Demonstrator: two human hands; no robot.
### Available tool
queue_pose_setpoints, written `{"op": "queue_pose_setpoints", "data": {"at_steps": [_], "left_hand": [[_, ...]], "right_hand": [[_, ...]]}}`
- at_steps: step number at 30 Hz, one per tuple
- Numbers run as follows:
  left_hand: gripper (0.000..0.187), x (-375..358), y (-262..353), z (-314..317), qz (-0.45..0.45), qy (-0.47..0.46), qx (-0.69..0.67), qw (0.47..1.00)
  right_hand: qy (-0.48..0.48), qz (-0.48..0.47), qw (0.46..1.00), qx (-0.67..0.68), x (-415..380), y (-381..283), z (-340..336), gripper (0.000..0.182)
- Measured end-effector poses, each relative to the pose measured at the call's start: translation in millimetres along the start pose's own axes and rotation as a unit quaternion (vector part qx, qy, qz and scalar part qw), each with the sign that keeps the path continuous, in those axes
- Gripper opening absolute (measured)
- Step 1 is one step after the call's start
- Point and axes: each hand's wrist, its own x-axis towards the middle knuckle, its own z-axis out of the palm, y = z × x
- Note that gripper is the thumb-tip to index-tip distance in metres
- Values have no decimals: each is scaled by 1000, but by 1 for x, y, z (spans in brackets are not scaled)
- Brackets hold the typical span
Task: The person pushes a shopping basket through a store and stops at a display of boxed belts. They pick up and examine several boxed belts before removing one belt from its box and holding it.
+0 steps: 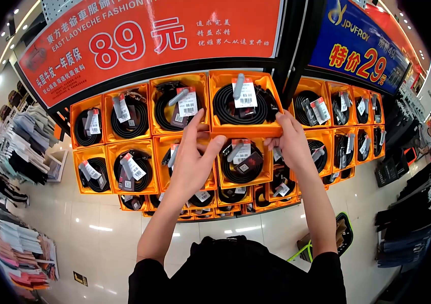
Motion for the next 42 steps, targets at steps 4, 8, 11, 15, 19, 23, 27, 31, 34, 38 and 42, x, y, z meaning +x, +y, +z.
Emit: {"op": "queue_pose_setpoints", "data": {"at_steps": [4,8,11,15,19,23,27,31,34,38,42], "left_hand": [[65,9,-14,8,116,29,148,982],[51,17,-26,14,204,61,253,944],[36,25,-29,19,221,75,305,923],[22,32,-36,31,237,107,339,904],[15,33,-45,35,244,122,354,895],[10,30,-41,41,242,104,351,898],[10,30,-38,43,229,89,375,894],[14,23,-32,50,171,81,365,911],[16,19,-32,58,165,92,375,908],[16,22,-36,63,156,112,406,894],[17,24,-32,68,166,125,431,878]], "right_hand": [[-4,-39,998,-53,27,5,-3,50],[-12,-45,994,-104,46,14,-6,50],[-20,-85,979,-184,63,23,-12,52],[1,-250,853,-458,72,30,-28,32],[6,-298,799,-523,81,49,-29,28],[-45,-206,828,-520,80,42,-36,35],[-14,-243,845,-476,35,25,-44,52],[-16,-267,891,-366,-39,20,-74,40],[-89,-176,938,-287,-93,35,-120,34],[-55,1,988,-145,-147,104,-186,34],[40,146,987,-54,-195,167,-235,39]]}}
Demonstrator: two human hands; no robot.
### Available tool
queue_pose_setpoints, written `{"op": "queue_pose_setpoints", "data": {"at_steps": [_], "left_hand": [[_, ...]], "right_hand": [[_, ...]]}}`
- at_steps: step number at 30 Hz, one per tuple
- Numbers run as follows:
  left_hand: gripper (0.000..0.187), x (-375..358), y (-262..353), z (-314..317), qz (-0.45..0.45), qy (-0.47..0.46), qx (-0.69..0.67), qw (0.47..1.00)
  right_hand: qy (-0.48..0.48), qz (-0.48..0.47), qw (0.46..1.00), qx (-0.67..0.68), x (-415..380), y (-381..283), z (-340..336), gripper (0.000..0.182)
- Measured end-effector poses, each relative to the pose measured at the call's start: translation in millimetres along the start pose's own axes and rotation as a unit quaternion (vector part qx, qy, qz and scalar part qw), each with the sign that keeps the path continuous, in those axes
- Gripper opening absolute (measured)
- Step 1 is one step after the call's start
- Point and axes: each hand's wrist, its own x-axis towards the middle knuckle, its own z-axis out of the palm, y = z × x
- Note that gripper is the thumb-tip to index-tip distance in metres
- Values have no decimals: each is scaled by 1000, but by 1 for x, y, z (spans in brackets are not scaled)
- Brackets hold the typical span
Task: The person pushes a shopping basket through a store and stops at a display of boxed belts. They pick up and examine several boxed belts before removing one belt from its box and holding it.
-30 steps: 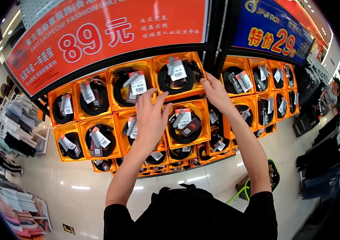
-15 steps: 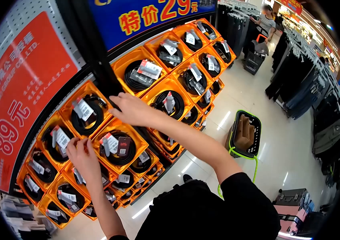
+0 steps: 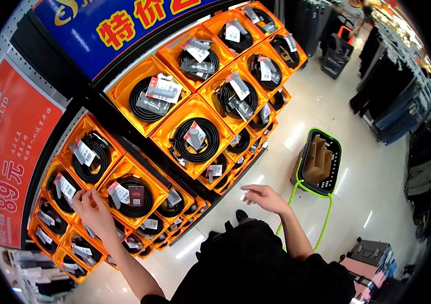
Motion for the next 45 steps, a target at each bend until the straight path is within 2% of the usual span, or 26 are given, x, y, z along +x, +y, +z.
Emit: {"op": "queue_pose_setpoints", "data": {"at_steps": [2,3,6,10,11,14,19,22,25,28,29,30,33,35,36,38,39,42,43,45], "left_hand": [[18,0,6,1,-24,-5,5,1000],[19,-1,1,3,0,9,31,999],[20,0,7,3,-20,0,51,998],[19,-3,7,5,-31,4,59,998],[20,-4,11,3,-63,-12,28,998],[23,-11,9,4,-24,-6,68,997],[41,-29,19,-2,-29,-24,66,997],[42,-49,34,-15,-31,4,-21,999],[44,-69,35,-27,-11,22,-21,999],[40,-91,52,-37,-94,16,-152,984],[37,-99,55,-38,-96,19,-181,978],[36,-109,52,-36,-59,25,-176,982],[33,-147,55,-30,-36,-8,-221,975],[31,-162,65,-29,-38,-63,-227,971],[29,-165,70,-23,-9,-58,-232,971],[28,-165,85,-17,-10,-79,-259,962],[28,-164,94,-16,-40,-93,-271,957],[33,-154,112,-1,-6,-81,-227,970],[39,-150,127,-2,-97,-125,-288,945],[44,-150,142,15,-125,-110,-317,934]], "right_hand": [[5,49,999,8,-5,35,-17,38],[9,73,997,11,-5,48,-24,38],[7,101,995,16,5,71,-39,37],[16,103,994,14,19,75,-49,37],[19,96,995,16,22,73,-51,37],[48,100,994,21,21,82,-58,36],[108,165,980,31,-10,121,-63,32],[131,214,968,31,-38,137,-52,31],[118,251,961,15,-57,143,-40,33],[118,249,961,20,-76,146,-31,34],[120,252,960,23,-82,149,-30,34],[125,262,957,21,-85,152,-30,34],[142,281,949,27,-89,157,-30,32],[152,259,954,26,-84,156,-37,32],[155,249,956,24,-82,154,-42,32],[170,225,959,27,-75,144,-56,32],[178,214,960,29,-71,138,-66,32],[219,168,961,14,-52,97,-105,31],[225,135,965,-10,-44,75,-123,31],[257,54,964,-42,-24,36,-169,31]]}}
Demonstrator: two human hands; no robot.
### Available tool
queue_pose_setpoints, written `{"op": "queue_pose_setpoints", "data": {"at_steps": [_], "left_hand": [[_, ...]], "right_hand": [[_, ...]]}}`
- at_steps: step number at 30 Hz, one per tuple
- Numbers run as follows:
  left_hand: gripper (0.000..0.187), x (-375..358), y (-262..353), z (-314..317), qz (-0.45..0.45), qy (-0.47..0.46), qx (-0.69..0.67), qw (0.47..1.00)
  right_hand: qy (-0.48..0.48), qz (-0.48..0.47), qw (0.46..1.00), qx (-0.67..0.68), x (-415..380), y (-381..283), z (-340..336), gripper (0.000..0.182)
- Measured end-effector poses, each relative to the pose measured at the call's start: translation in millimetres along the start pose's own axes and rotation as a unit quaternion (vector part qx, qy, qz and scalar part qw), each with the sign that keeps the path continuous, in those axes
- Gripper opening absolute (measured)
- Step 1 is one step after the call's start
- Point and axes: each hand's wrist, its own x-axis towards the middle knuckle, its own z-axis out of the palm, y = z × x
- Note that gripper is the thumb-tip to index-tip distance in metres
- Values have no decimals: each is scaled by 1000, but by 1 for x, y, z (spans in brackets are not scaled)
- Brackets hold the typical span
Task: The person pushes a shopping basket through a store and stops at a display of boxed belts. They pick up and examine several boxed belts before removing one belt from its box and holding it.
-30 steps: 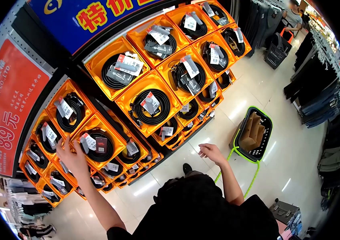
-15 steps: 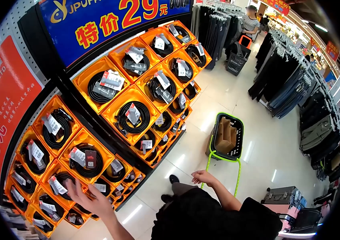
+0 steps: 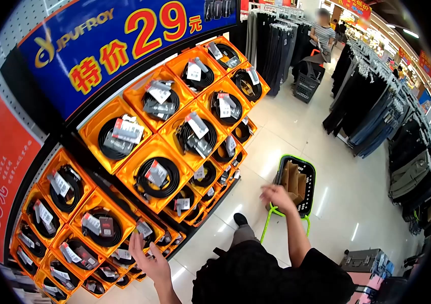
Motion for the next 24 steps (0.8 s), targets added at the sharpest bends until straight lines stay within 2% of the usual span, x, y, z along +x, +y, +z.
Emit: {"op": "queue_pose_setpoints", "data": {"at_steps": [3,6,9,11,14,17,20,22,24], "left_hand": [[51,8,10,37,-37,17,-17,999],[53,22,27,77,-73,78,-13,994],[51,40,35,110,-118,141,-56,981],[52,51,43,127,-164,182,9,969],[54,58,23,143,-181,209,64,959],[53,66,30,148,-209,240,21,948],[53,65,18,146,-205,262,2,943],[54,63,14,146,-192,275,-1,942],[54,62,15,147,-221,283,0,933]], "right_hand": [[46,-114,992,-33,61,-75,-54,33],[39,-224,974,-12,129,-147,-100,31],[27,-285,958,-25,186,-221,-122,32],[41,-322,942,-84,246,-250,-136,33],[91,-386,906,-147,301,-298,-133,37],[120,-378,892,-217,329,-332,-120,40],[37,-375,881,-288,355,-351,-112,41],[-9,-337,873,-351,356,-360,-106,36],[-22,-325,861,-391,366,-362,-100,34]]}}
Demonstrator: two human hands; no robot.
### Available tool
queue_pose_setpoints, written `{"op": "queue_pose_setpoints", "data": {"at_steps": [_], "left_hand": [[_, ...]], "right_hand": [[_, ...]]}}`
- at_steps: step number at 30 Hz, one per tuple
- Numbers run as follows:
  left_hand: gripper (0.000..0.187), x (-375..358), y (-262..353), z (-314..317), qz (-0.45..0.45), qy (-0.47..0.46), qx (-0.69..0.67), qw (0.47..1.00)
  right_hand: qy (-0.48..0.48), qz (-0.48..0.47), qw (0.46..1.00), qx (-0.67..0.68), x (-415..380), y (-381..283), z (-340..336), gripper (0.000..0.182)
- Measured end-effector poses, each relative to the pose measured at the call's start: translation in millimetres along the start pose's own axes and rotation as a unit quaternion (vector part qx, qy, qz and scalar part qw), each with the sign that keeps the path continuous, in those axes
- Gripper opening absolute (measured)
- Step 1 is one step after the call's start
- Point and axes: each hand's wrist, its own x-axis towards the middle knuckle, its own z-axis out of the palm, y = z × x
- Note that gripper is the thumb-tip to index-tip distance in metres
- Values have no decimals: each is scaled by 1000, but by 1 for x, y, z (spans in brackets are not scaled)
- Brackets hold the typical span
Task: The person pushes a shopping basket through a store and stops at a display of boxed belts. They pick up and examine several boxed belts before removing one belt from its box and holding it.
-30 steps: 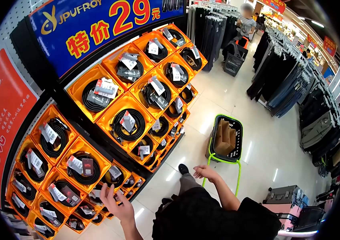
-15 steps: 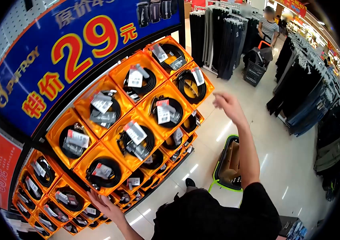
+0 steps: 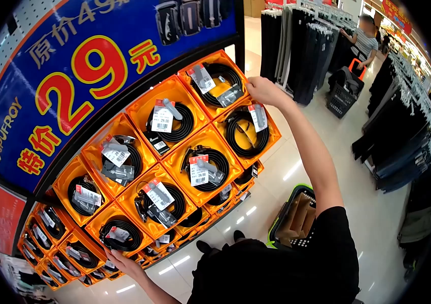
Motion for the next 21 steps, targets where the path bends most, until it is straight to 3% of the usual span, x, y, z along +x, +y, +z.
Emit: {"op": "queue_pose_setpoints", "data": {"at_steps": [5,12,15,18,21], "left_hand": [[57,-5,7,2,-31,22,-3,999],[57,-11,19,5,-29,47,7,998],[49,-12,21,2,56,64,51,995],[44,-25,34,2,91,141,27,986],[37,-41,74,7,182,204,21,962]], "right_hand": [[8,-45,996,-77,12,0,0,35],[35,-65,996,-48,5,-18,-36,34],[5,-42,998,-41,-14,-28,-55,34],[11,-37,999,-19,-36,-19,-65,35],[57,-58,997,7,-68,-9,-70,34]]}}
